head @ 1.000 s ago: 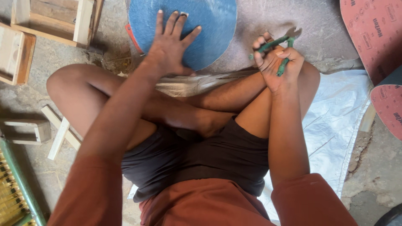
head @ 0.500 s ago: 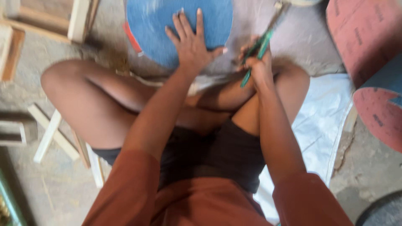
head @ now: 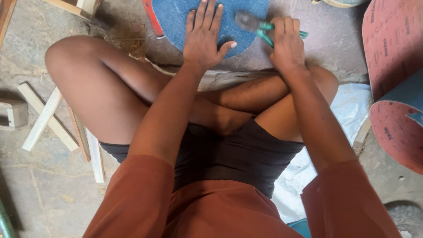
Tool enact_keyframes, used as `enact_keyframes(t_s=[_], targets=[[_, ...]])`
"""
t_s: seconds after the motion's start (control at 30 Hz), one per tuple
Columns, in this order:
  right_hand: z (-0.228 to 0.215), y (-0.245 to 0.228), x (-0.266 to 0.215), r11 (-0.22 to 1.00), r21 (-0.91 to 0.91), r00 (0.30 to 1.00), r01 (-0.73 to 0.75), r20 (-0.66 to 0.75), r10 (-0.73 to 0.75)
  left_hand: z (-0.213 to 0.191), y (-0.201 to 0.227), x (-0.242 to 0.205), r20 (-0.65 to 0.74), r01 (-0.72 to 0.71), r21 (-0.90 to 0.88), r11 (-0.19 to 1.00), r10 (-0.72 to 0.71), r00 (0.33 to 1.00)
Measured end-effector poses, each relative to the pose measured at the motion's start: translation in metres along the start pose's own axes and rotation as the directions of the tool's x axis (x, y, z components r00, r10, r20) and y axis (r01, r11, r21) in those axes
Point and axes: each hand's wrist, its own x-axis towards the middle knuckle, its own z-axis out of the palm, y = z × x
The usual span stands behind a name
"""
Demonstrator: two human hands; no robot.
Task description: The person sits on the floor and uses a chisel and hammer to carve a circular wooden disc, then uses pliers to scrape and smooth the surface of a blue circular object. The person handles both wooden and blue discs, using hand tools to shape and finish them.
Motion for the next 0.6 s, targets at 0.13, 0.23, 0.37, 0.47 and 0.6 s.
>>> enact_keyframes(t_s=[0.13,0.23,0.37,0.47,0.6], targets=[[0.004,0.003,0.0,0.995,-0.068,0.995,-0.068,0.062,0.072,-0.004,-0.001,0.006,-0.002,0.026,0.026,0.999,-0.026,1.0],[0.014,0.004,-0.007,0.997,-0.064,0.999,0.039,0.03,-0.037,-0.001,0.0,0.002,0.041,0.041,-0.002,0.999,-0.041,0.998],[0.019,0.0,-0.007,0.991,-0.135,0.998,0.017,0.067,-0.008,0.002,0.001,0.005,0.002,0.027,0.027,0.999,-0.027,1.0],[0.019,-0.011,-0.002,0.97,-0.244,0.996,0.019,0.091,0.003,0.001,0.0,0.003,0.004,0.03,0.015,0.999,-0.03,1.0],[0.017,-0.02,0.007,0.949,-0.311,0.972,-0.059,0.198,0.125,0.001,-0.001,0.005,-0.039,0.016,0.008,1.0,-0.015,0.999]])
